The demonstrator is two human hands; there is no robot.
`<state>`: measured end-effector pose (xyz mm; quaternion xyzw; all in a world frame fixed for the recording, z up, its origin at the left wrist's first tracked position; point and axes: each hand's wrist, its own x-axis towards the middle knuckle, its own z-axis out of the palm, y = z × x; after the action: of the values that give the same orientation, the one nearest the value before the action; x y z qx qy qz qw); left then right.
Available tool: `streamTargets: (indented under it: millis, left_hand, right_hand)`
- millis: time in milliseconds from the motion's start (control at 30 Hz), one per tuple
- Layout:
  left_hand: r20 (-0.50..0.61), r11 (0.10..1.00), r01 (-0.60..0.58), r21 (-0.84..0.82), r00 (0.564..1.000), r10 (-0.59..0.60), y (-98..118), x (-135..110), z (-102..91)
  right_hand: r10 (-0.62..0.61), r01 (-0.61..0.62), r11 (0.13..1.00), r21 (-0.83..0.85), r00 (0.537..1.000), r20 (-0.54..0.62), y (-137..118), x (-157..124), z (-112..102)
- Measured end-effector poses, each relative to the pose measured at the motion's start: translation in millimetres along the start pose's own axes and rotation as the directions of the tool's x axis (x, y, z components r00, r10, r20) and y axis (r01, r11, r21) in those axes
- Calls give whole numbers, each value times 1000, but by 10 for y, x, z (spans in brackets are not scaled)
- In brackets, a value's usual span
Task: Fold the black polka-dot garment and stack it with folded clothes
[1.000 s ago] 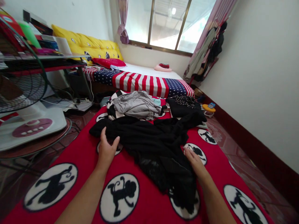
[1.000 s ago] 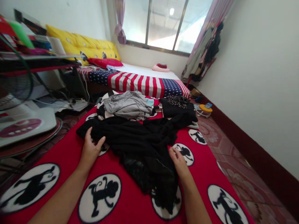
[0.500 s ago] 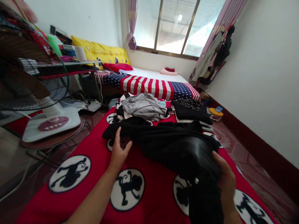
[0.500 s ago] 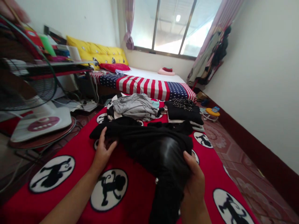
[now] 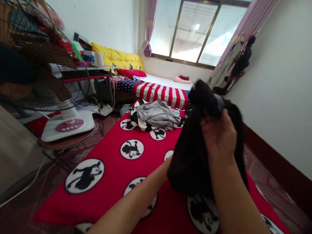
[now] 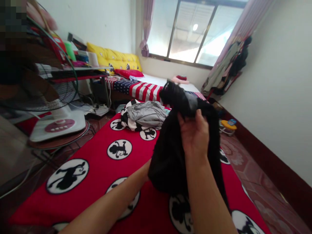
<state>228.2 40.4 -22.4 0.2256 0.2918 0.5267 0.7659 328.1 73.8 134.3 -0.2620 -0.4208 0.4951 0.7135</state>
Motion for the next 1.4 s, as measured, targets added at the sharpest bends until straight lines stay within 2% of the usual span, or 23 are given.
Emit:
streamTargets:
  millis: [67, 100, 167, 233, 333, 433, 500, 567, 633, 700, 800, 867, 967, 1033, 1100, 1167, 1200, 1233, 1267, 1300, 1333, 1367, 1400]
  left_hand:
    - [-51, 1000, -11, -13, 999, 10, 58, -87, -260]
    - [-94, 999, -31, -11, 995, 29, 105, -134, -388]
    - [-203, 996, -94, -6, 975, 91, 191, -216, -593]
    - [-253, 987, -157, 43, 954, 162, 216, -271, -703]
    - [-204, 934, -214, 287, 939, 278, 130, -292, -719]
    - [-98, 764, -284, 579, 906, 411, 1, -284, -672]
    - [-13, 646, -331, 688, 884, 467, -57, -296, -655]
    - [45, 572, -337, 747, 885, 463, -86, -322, -655]
    - [66, 542, -324, 776, 895, 441, -92, -351, -664]
    - [68, 535, -316, 783, 899, 432, -86, -371, -673]
    - [52, 543, -311, 780, 897, 439, -70, -388, -678]
    - [44, 550, -317, 773, 891, 451, -53, -395, -671]
    - [-6, 613, -329, 719, 878, 478, 24, -411, -640]
    - [-103, 731, -337, 593, 869, 484, 143, -441, -618]
    - [-219, 849, -355, 392, 860, 461, 325, -495, -620]
    - [-329, 902, -365, 231, 843, 426, 546, -574, -676]
    - [-378, 910, -362, 201, 829, 413, 656, -617, -728]
    - [-419, 914, -352, 203, 812, 406, 758, -661, -796]
    - [-450, 912, -339, 230, 794, 409, 844, -702, -876]
    - [-477, 906, -322, 274, 772, 419, 912, -738, -963]
    - [-499, 897, -303, 322, 750, 433, 959, -767, -1052]
    - [-516, 886, -281, 369, 730, 447, 984, -788, -1134]
    - [-527, 874, -259, 411, 714, 460, 988, -799, -1205]
  right_hand:
    - [133, -138, 976, -167, 990, -43, 199, 160, -166]
    - [152, -172, 948, -267, 984, -94, 301, 175, -293]
    - [65, -116, 888, -446, 990, -128, 486, 79, -579]
    - [2, -60, 810, -584, 995, -98, 621, -145, -835]
    - [5, -45, 637, -770, 999, -54, 716, -550, -1069]
    - [-69, 41, 383, -923, 997, 16, 728, -861, -1166]
    - [-103, 66, 241, -968, 994, 42, 723, -983, -1217]
    - [-122, 47, 147, -988, 992, 29, 715, -1053, -1285]
    - [-129, 21, 96, -995, 992, 9, 694, -1091, -1370]
    - [-87, 17, 112, -994, 996, 7, 652, -1109, -1459]
    - [-11, 9, 225, -974, 1000, 7, 534, -1077, -1555]
    - [-35, -43, 261, -964, 998, -54, 420, -993, -1529]
    - [-100, -118, 321, -940, 982, -158, 266, -803, -1208]
    - [-86, -98, 464, -880, 984, -155, 251, -714, -785]
    - [-40, -37, 622, -782, 996, -79, 351, -716, -285]
    - [64, 63, 713, -698, 986, 154, 545, -813, 160]
    - [99, 156, 724, -672, 941, 324, 657, -885, 324]
    - [172, 248, 728, -639, 836, 521, 763, -963, 437]
    - [223, 318, 731, -603, 725, 652, 855, -1038, 497]
    - [257, 360, 728, -583, 646, 719, 927, -1104, 505]
    - [271, 369, 722, -585, 627, 730, 976, -1156, 467]
    - [260, 357, 708, -609, 670, 695, 1004, -1191, 390]
    - [232, 334, 681, -652, 746, 624, 1015, -1211, 283]
